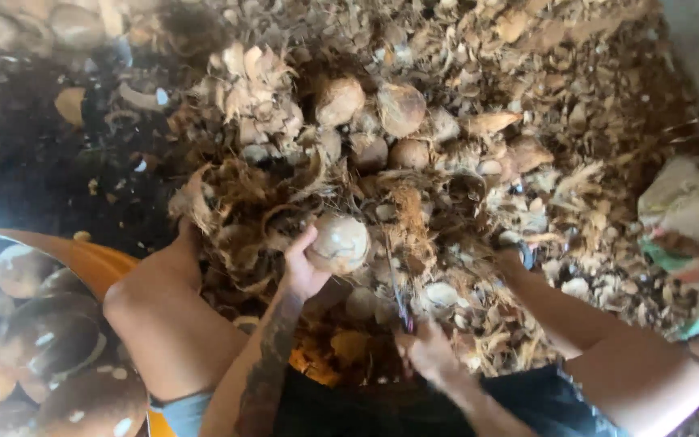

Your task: Peeling the outer husk from coconuts using a knife while sitting on the floor.

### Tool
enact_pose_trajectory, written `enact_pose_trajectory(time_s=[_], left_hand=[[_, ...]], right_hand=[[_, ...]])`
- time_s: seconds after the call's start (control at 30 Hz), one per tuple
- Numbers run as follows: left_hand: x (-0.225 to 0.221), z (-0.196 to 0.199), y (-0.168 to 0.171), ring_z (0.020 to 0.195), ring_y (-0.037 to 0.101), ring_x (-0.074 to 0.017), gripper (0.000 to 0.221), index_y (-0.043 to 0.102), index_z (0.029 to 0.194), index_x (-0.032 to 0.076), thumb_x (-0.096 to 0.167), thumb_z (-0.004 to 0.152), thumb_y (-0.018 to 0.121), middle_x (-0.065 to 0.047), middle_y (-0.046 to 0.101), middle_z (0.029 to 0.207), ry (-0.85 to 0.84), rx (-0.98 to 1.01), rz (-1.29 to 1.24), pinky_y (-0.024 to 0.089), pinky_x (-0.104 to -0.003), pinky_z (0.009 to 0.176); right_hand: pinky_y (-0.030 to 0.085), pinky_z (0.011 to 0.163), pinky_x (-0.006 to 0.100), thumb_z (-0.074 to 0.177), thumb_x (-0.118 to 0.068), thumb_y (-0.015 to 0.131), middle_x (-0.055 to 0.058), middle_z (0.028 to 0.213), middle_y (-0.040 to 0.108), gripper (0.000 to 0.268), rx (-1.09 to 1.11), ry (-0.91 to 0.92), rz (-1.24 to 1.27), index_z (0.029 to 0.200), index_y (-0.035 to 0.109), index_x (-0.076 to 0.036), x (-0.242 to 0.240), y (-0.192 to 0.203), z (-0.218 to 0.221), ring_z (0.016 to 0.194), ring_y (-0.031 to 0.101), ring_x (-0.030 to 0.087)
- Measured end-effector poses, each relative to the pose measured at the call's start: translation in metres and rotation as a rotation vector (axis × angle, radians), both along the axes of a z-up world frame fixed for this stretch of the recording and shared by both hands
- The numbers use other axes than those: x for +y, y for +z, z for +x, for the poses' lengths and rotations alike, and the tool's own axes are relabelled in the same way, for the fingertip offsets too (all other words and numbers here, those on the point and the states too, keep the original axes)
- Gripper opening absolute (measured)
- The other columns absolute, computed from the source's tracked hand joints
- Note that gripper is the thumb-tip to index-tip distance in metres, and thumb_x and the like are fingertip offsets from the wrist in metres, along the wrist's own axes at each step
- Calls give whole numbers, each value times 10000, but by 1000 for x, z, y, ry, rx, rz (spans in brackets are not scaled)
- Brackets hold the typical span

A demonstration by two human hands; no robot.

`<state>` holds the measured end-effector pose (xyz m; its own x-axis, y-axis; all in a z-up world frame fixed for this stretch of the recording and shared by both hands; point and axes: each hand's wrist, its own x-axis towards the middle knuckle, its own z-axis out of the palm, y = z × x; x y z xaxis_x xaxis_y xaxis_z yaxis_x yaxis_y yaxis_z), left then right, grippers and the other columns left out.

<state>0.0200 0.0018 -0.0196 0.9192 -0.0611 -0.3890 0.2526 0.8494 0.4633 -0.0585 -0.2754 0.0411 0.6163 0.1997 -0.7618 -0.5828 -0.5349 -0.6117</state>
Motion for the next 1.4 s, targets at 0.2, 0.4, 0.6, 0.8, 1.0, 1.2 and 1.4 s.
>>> enact_pose_trajectory(time_s=[0.2,0.4,0.6,0.8,1.0,1.2,1.4], left_hand=[[-8,-10,5,1119,718,-368,736,686,1297,122,587,728,723,-120,763,1191,-68,428,259,584,-530,977],[-16,-22,18,1016,741,-415,795,736,1272,64,721,863,553,-197,766,1167,-119,557,298,619,-559,750],[-11,-17,10,1248,654,-391,681,668,1400,54,577,987,522,-177,703,1357,-149,274,-78,505,-544,1061],[-15,-9,19,1180,692,-351,715,663,1423,174,490,786,737,-130,743,1272,-131,568,277,548,-470,1015],[-11,-19,21,1054,711,-389,693,723,1249,103,627,799,670,-149,757,1198,-78,532,177,582,-544,942],[0,-15,26,1209,655,-404,759,660,1314,103,636,779,736,-149,708,1273,-41,-140,47,633,-551,909],[-6,-13,4,980,748,-348,505,741,1117,110,513,813,747,-119,792,1042,-38,467,174,588,-491,888]], right_hand=[[532,396,285,734,79,579,33,601,670,172,-839,186,358,761,648,-76,15,138,5,437,626,171],[498,576,281,921,-167,542,49,820,618,114,-432,243,97,997,600,-104,44,-76,36,678,603,162],[414,414,280,977,-112,567,52,769,539,276,92,84,-64,1247,598,-64,10,44,1,528,490,145],[404,512,285,790,22,627,-7,602,560,238,-851,129,393,641,561,-153,9,175,5,523,519,141],[415,319,222,1131,-373,716,57,666,568,458,-379,153,1527,1237,560,45,3,57,-10,425,493,84],[456,400,262,1022,-80,574,52,678,582,184,152,-26,4,1192,630,-37,-3,45,-2,500,546,153],[471,534,287,789,-4,604,56,680,600,135,-933,120,543,708,565,-104,11,159,2,606,598,181]])
